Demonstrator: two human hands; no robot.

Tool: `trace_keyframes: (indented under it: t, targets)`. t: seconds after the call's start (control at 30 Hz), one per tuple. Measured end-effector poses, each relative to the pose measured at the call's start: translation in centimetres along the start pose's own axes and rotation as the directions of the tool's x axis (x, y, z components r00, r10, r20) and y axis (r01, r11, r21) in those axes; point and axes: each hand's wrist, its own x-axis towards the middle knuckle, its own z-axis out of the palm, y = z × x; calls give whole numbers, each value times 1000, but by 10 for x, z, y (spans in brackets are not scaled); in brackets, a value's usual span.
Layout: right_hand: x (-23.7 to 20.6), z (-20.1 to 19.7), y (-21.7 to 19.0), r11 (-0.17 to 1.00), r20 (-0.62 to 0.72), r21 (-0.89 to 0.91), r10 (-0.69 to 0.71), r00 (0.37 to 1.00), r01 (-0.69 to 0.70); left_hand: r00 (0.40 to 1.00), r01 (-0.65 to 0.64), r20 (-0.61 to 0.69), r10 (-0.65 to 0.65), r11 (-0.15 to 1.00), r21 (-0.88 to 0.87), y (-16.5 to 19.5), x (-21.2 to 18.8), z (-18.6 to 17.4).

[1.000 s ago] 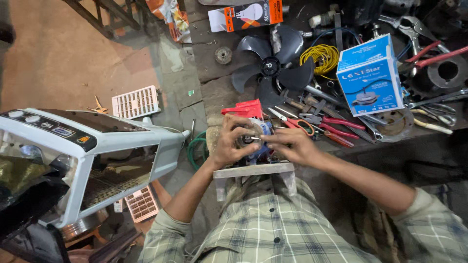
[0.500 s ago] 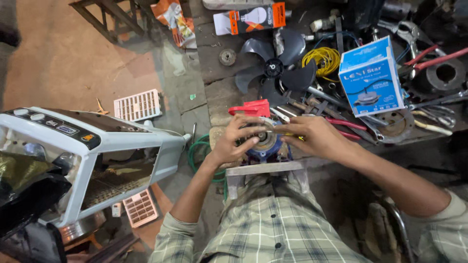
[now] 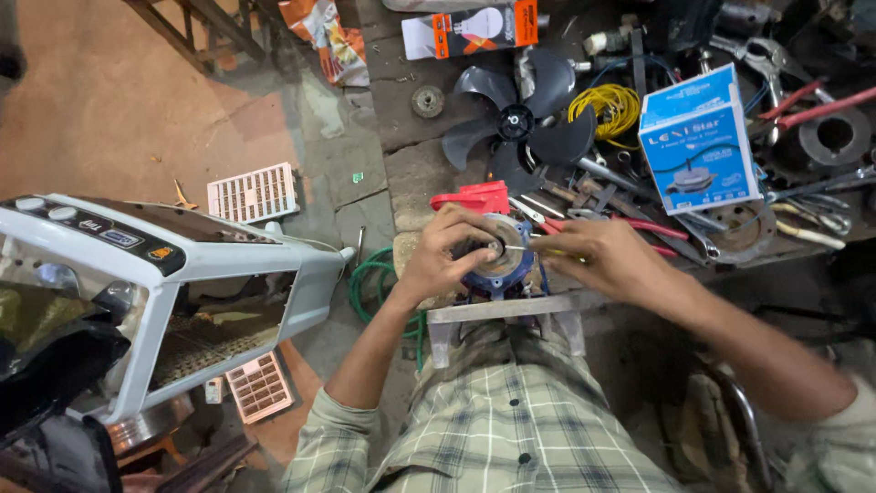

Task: The person works on a small electrical motor clamped in a vise, using a screwdriver to adjust internal components. They repeatedly insert and remove a small metal piece, then use pliers to manipulate parts inside the motor housing.

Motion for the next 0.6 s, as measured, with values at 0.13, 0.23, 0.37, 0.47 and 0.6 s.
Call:
trace_keyframes:
  t: [0.13,0.23,0.37,0.47,0.6]
  targets:
    - [19,-15,-15,984,162,-174,2,987,27,999,-33,7,33,999,5,2,-2,1]
    - [35,-24,-26,960,252,-280,50,966,24,995,-90,47,87,995,50,3,-3,-3]
    - [55,-21,-33,893,352,-421,-2,936,160,991,-107,80,103,993,52,2,-3,-9]
    - [56,-11,-26,915,331,-382,4,944,130,996,-68,60,66,997,35,1,-5,-9]
    - [26,8,4,992,54,-83,-96,994,100,995,-92,56,88,993,75,1,-6,-6]
